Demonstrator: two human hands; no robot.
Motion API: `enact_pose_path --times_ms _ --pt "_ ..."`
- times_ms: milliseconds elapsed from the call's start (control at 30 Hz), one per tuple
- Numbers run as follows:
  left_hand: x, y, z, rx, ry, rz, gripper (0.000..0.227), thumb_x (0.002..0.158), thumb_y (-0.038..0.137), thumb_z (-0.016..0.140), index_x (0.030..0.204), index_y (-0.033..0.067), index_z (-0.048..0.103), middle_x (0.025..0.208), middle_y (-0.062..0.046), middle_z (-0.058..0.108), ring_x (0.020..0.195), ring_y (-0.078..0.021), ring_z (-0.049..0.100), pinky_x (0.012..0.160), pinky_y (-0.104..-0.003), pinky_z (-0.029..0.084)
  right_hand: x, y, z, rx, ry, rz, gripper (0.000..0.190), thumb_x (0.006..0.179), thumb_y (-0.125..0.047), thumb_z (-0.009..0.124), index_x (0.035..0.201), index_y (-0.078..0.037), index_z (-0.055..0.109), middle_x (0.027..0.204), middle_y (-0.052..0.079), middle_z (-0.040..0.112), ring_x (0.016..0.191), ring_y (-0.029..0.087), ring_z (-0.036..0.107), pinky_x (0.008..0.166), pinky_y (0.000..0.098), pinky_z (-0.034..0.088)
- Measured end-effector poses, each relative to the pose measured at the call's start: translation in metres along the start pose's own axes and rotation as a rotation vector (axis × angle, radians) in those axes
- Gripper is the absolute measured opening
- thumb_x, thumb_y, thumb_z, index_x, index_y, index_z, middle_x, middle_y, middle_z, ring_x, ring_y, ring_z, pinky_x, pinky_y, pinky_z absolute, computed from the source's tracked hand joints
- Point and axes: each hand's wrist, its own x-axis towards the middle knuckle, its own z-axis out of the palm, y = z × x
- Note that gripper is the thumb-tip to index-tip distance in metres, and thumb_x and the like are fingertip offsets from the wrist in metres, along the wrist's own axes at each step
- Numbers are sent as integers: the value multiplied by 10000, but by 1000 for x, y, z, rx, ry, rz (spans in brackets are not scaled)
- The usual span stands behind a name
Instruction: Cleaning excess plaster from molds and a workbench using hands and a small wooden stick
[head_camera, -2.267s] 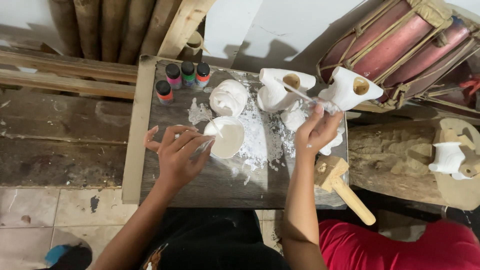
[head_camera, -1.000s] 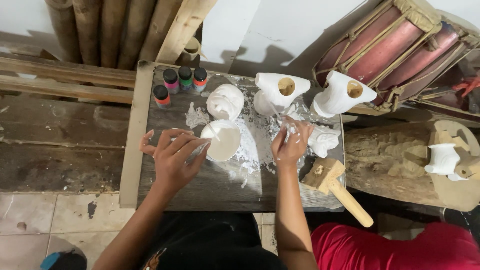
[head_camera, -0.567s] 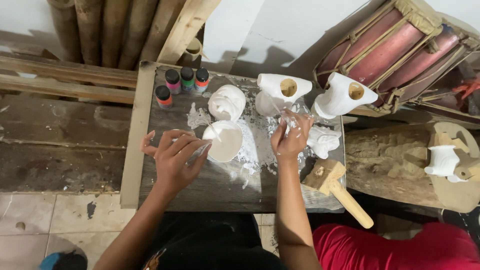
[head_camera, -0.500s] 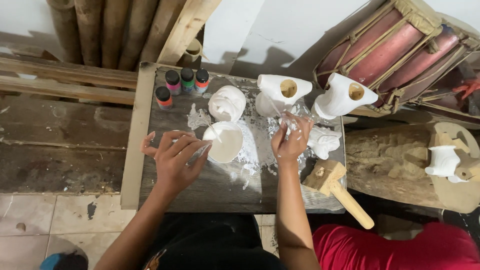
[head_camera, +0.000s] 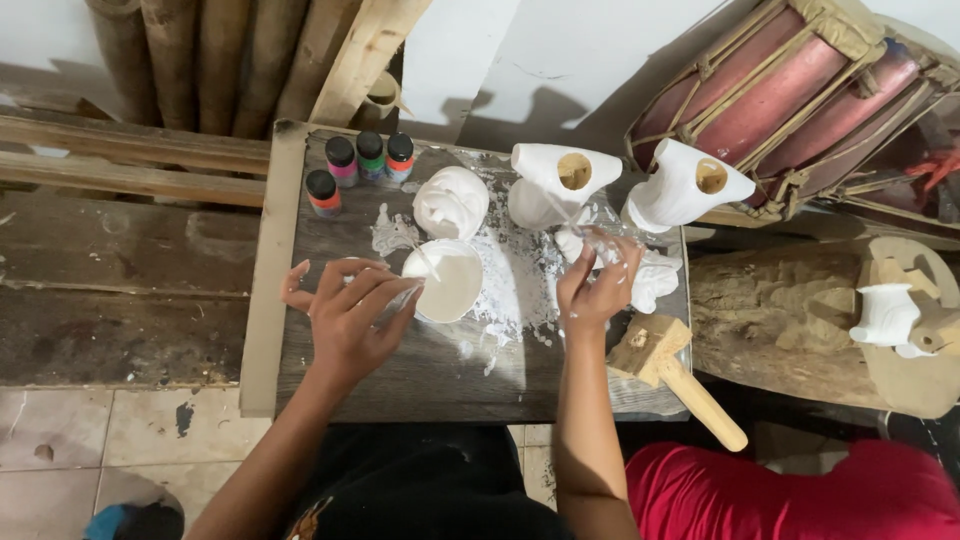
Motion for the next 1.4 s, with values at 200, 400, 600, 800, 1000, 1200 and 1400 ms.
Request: enact_pose_path --times_ms 200,400,600,800,1000,1200,1400 --pt "-14 -11 11 8 8 9 97 820 129 853 891 175 806 793 24 699 862 -254 666 841 -335 572 24 9 13 3 35 -33 105 1012 2 581 944 79 605 821 185 624 689 348 584 724 438 514" --pt "-38 -26 23 49 32 -6 88 820 142 845 887 184 806 801 28 702 875 -249 674 844 -333 577 21 5 7 22 -11 -6 93 1007 24 579 941 83 607 829 192 623 705 359 599 720 435 513" --pt "-10 3 9 56 59 -15 97 827 104 842 900 159 810 785 16 685 871 -243 661 836 -321 576 -7 3 -12 59 -4 114 62 989 52 580 977 99 619 847 192 621 731 347 611 732 442 536" --pt "-11 14 18 60 72 -21 107 816 79 849 893 145 814 759 9 682 859 -247 666 799 -308 582 -26 14 -26 13 -5 148 134 1020 -28 584 950 86 598 842 185 602 734 358 610 767 416 540" --pt "-8 32 25 46 89 -20 81 847 87 833 894 146 805 753 2 674 844 -271 658 815 -332 581 1 40 -3 137 39 157 101 1029 13 528 1020 73 609 891 155 609 772 288 604 766 409 531" --pt "-13 39 31 95 91 -37 66 845 124 829 897 149 796 779 -5 676 870 -283 659 829 -348 569 -5 42 -11 47 6 136 118 1005 -25 623 966 85 608 842 191 583 734 382 598 787 416 531" --pt "-13 47 37 112 101 -55 72 847 125 830 910 141 799 783 -9 684 864 -289 653 841 -345 568 -28 36 -44 108 -54 158 149 1029 -48 586 964 85 602 863 199 596 764 387 606 834 438 520"
